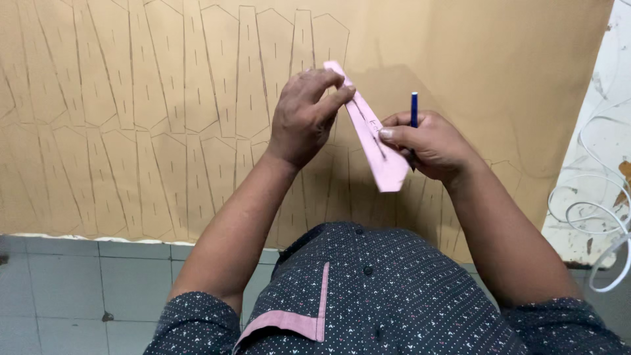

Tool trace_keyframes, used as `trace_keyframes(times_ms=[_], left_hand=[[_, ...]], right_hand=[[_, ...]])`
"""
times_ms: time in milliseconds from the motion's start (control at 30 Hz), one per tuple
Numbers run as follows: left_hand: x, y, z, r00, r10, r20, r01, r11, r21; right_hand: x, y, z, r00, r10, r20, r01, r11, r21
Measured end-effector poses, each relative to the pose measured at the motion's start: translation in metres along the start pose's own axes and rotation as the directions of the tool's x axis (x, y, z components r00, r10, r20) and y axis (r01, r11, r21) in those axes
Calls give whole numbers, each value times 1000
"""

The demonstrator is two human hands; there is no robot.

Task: The person holds a pink paper pattern piece on a large sheet of brown kraft paper and traces around it with a pen, repositioning the pattern and drawing lines along its edges and interior markings. They occasionally lift and flip the pattern piece to trace other sides.

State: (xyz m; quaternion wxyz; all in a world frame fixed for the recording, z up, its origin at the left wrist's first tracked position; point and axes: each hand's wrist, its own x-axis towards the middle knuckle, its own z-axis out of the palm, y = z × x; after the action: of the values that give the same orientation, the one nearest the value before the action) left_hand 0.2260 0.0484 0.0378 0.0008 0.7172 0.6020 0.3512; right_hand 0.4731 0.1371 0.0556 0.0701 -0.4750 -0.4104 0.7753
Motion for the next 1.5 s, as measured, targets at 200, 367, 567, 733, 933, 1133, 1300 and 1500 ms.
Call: trace_keyframes(times_ms=[200, 367, 567, 733, 933, 1133, 1300, 1500], left_hand=[[10, -21, 24, 896, -268, 355, 282, 959, 15], [4, -33, 30, 858, -257, 444, 330, 939, -94], [2, -38, 34, 849, -268, 455, 360, 924, -127], [1, -40, 34, 858, -255, 446, 347, 927, -139], [5, -36, 33, 846, -274, 457, 368, 921, -130], [8, -33, 29, 824, -301, 480, 406, 905, -129], [8, -33, 30, 825, -301, 479, 404, 906, -126], [7, -36, 31, 838, -280, 469, 386, 911, -146]], right_hand=[[32, -5, 19, 928, -286, -240, 229, 944, -239], [53, 1, 24, 861, -398, -315, 237, 864, -444], [62, 11, 30, 769, -576, -276, 271, 686, -675], [61, 11, 33, 768, -567, -300, 229, 679, -698], [61, 7, 38, 761, -564, -319, 211, 681, -701], [61, 9, 39, 783, -507, -361, 178, 738, -651], [59, 12, 36, 741, -600, -300, 203, 627, -752], [33, 11, 30, 804, -587, -94, 187, 399, -898]])
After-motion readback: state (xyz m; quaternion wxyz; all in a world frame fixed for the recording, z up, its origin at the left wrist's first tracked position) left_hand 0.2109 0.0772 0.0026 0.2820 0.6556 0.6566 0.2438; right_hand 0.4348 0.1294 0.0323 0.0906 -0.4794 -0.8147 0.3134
